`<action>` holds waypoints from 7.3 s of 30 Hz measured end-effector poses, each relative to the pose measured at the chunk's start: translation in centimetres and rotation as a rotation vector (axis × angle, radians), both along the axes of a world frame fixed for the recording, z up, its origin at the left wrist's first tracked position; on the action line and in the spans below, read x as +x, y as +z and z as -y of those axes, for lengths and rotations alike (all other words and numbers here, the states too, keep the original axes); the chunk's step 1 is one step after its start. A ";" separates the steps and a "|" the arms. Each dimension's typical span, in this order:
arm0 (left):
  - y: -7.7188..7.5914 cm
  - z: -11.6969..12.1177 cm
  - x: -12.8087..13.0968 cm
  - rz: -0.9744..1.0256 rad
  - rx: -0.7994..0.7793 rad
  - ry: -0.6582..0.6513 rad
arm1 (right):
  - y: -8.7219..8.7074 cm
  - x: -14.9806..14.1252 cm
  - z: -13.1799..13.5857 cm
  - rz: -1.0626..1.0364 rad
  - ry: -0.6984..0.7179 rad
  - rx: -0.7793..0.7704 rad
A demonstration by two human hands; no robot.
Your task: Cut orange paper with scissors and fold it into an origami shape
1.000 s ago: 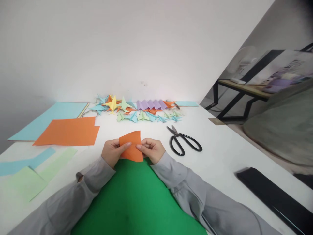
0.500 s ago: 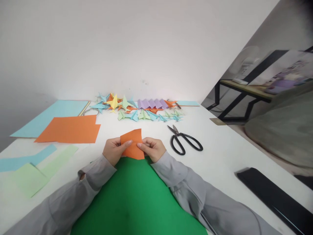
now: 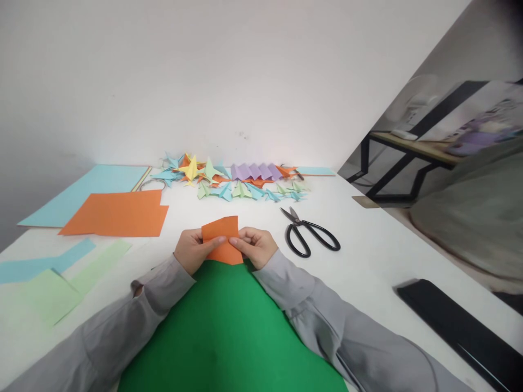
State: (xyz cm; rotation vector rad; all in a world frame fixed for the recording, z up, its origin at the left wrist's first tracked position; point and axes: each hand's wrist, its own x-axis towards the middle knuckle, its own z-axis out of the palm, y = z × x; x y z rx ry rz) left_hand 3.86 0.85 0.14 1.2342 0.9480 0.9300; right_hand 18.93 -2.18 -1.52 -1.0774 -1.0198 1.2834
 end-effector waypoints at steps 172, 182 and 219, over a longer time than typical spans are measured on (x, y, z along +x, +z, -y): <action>0.4 0.7 0.1 -0.269 0.227 -0.047 | 0.5 0.9 -0.5 -0.181 -0.062 -0.087; 0.7 0.9 0.1 -0.330 0.438 -0.010 | -0.1 0.9 -0.7 -0.238 -0.047 -0.074; 0.4 0.0 0.0 -0.130 0.051 0.015 | 0.4 0.9 -0.4 -0.038 0.014 -0.028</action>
